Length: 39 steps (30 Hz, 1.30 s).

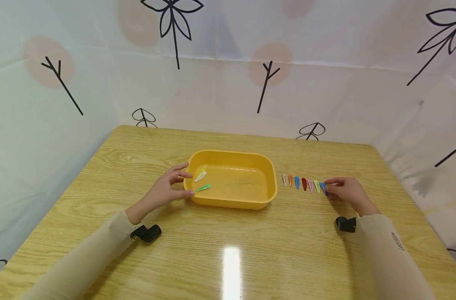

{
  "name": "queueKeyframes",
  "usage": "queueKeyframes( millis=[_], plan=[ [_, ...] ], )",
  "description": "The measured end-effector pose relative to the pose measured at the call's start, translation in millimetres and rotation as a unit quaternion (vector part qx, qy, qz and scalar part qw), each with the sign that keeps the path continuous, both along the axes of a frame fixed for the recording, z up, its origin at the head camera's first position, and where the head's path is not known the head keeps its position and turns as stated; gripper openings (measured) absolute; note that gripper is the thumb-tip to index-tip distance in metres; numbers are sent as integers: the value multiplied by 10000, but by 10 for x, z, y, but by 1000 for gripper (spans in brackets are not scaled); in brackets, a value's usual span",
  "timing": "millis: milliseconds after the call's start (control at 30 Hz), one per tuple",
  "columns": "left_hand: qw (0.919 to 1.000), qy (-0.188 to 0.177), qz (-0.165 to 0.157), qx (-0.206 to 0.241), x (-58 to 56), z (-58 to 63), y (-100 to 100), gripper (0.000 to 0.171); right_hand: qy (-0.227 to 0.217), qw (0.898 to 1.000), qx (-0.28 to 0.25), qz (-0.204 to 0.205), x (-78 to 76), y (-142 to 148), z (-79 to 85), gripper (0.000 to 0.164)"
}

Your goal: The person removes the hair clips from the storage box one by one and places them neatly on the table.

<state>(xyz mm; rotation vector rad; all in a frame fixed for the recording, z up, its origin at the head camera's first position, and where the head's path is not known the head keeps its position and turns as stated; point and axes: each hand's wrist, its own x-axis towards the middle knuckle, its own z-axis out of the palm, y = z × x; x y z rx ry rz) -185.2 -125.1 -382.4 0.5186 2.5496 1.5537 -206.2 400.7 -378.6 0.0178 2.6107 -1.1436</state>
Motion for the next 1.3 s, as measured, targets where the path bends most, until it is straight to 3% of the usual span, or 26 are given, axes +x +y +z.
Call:
queueKeyframes(
  millis=[267,733,967,1300],
  plan=[
    [10000,36,-18,5,3,8,-2,49,-33,9992,-296,-253,15,-41,11,50],
    [10000,-4,-37,-5,-1,13,-2,50,68,9995,-221,-234,28,-67,43,46],
    [10000,0,-38,15,-5,3,-5,51,491,9984,243,-101,38,-49,144,45],
    [9999,47,-93,54,-10,-4,-4,50,954,9950,277,-62,52,-171,362,45]
  ],
)
